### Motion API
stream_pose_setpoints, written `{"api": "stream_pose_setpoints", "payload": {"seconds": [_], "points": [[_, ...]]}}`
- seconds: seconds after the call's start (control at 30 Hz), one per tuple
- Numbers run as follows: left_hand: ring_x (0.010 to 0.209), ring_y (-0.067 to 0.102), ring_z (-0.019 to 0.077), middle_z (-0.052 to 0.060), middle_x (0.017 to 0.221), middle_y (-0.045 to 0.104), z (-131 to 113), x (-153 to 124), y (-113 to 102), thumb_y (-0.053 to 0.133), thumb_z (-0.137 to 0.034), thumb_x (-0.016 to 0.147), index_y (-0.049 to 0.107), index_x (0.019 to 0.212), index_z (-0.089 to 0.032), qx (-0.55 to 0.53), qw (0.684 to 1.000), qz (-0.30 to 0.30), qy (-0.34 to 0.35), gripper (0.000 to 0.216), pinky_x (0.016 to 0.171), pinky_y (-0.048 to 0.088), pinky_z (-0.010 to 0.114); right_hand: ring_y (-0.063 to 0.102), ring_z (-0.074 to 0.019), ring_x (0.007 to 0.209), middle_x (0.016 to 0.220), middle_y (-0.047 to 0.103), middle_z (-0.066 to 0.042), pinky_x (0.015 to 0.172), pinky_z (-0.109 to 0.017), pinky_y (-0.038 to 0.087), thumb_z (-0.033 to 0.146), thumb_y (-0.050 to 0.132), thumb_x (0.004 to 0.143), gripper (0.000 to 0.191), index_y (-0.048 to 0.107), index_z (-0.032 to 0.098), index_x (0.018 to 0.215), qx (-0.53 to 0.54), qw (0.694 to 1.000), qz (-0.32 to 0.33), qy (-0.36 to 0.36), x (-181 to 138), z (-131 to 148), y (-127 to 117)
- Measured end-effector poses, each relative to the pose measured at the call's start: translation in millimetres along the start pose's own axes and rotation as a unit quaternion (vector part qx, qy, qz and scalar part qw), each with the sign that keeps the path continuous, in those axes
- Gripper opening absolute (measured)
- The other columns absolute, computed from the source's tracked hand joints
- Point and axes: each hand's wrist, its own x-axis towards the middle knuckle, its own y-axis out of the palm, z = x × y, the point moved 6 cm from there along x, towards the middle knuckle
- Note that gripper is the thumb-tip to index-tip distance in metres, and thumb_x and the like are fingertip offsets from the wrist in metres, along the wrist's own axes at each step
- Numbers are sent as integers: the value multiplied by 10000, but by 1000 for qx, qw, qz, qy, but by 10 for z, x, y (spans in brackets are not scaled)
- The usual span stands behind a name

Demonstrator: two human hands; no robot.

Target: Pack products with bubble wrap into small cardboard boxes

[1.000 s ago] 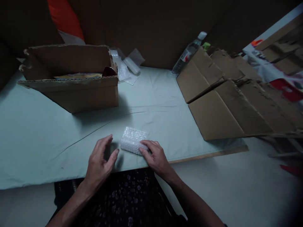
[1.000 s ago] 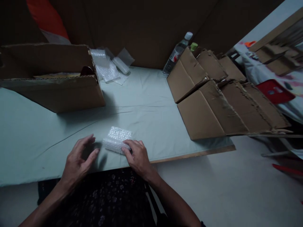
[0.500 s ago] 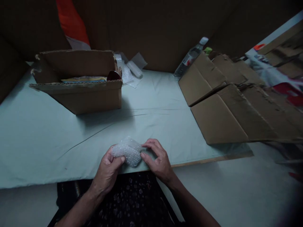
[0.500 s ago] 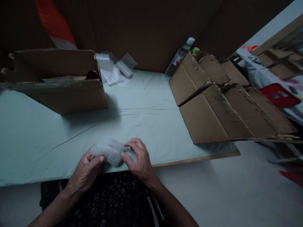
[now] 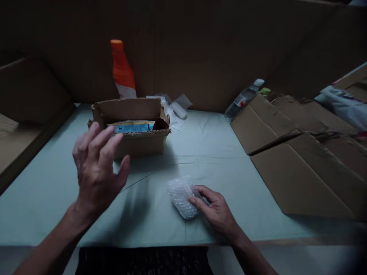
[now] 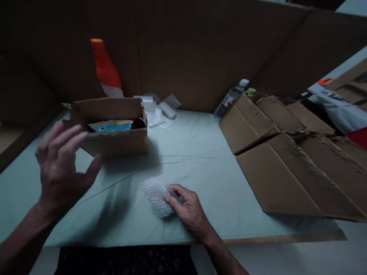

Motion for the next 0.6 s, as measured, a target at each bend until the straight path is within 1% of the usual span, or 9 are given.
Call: {"api": "stream_pose_setpoints", "payload": {"seconds": [0.03,0.1,0.17,0.23,0.33,0.4,0.47,0.57,0.6], "points": [[1449,395,355,137,1346,618,102,126,28,684,-167,819,552,1319,-225,34,999,4,10,520,1194,247,634,709,-180,808,904,760,-42,746,-248,562,327,667,896,182,739,183,981,-15,1000,-10,-14,57,54,-83],[1295,569,329,82,1092,718,251,277,102,601,-151,860,630,1109,-231,47,999,18,20,263,1182,260,653,715,-188,801,905,762,-42,736,-257,574,330,681,893,171,742,196,979,-49,997,-41,-46,187,204,-263],[1079,687,279,30,872,720,286,297,131,559,-123,874,626,933,-230,22,999,23,40,139,1171,296,641,713,-192,797,919,759,-40,716,-264,576,328,692,895,156,740,214,990,-82,990,-73,-83,335,419,-444],[989,709,255,23,831,721,233,215,76,571,-109,865,612,894,-227,-3,998,21,57,128,1167,321,627,703,-185,776,915,751,-30,694,-268,567,316,699,900,146,734,231,1013,-114,979,-105,-134,502,723,-601],[1011,703,259,30,882,756,98,-5,-107,590,-86,848,617,932,-241,-20,998,39,51,178,1166,322,630,680,-159,747,886,737,-11,693,-264,539,324,702,907,154,725,238,1032,-165,949,-136,-231,795,1308,-679],[986,705,252,25,899,772,19,-163,-250,602,-82,836,627,961,-253,-27,998,51,40,213,1175,309,619,679,-152,774,899,732,-4,721,-262,527,363,680,922,181,724,231,1038,-205,933,-105,-275,1047,1666,-530],[919,713,234,20,908,782,-31,-301,-356,602,-83,825,642,999,-257,-36,997,64,38,249,1188,292,587,684,-160,807,894,727,1,736,-267,517,391,654,930,204,730,221,1014,-252,923,-10,-292,1329,1892,-193],[893,720,219,18,966,786,-21,-446,-406,602,-95,819,654,1065,-265,-56,994,83,32,303,1205,270,552,685,-186,782,752,704,-7,718,-277,495,314,690,879,139,729,190,828,-328,884,167,-288,1668,1894,478],[911,721,221,17,992,785,1,-478,-398,608,-100,818,655,1084,-269,-63,994,89,27,318,1209,262,552,682,-190,752,688,688,-15,702,-277,486,272,717,841,142,710,180,734,-341,876,196,-280,1756,1825,669]]}}
